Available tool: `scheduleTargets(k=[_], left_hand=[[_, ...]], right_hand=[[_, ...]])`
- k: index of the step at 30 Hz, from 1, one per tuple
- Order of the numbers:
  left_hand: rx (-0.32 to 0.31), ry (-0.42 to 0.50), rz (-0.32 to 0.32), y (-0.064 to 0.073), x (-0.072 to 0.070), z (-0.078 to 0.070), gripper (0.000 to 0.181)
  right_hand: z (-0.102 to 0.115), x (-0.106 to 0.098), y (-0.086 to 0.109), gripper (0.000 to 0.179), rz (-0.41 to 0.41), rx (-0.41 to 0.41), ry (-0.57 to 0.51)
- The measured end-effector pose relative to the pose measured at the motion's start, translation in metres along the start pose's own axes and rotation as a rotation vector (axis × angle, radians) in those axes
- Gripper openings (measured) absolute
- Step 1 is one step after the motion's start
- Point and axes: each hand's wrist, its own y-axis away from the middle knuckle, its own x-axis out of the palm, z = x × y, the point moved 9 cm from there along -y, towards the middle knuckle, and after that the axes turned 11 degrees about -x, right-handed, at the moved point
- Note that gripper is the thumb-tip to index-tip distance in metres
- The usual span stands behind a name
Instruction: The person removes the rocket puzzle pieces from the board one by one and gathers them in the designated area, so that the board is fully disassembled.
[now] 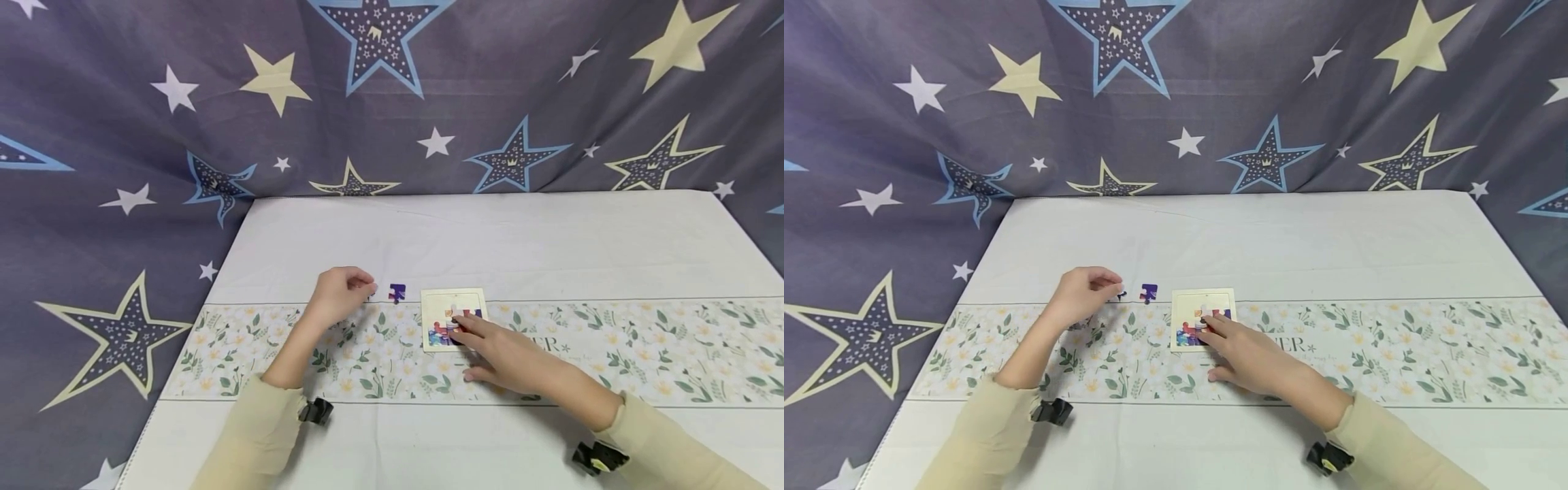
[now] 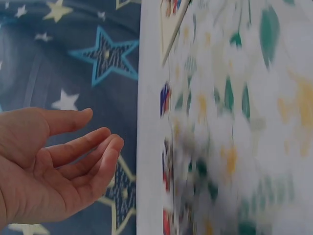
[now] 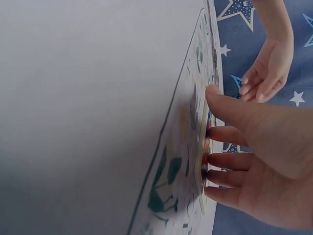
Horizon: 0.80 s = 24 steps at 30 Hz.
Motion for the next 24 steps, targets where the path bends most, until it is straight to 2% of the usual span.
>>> scheduleTargets(k=[8, 16, 20, 24], left_hand=[[0.044, 0.034, 0.113, -0.004, 0.045, -0.030, 0.022], [0.116, -0.007, 0.263, -0.001, 0.089, -0.048, 0.026], [0.149, -0.043, 0.325, 0.003, 0.106, -0.054, 0.026], [0.167, -0.062, 0.358, 0.006, 0.115, -0.060, 0.023]], right_hand=[[-0.003, -0.003, 0.008, 0.066, 0.007, 0.023, 0.012], [-0.006, -0.003, 0.010, 0.064, 0.018, 0.019, -0.001], [-0.007, -0.003, 0.009, 0.063, 0.024, 0.020, -0.003], [-0.007, -0.005, 0.009, 0.061, 0.022, 0.013, 0.000]])
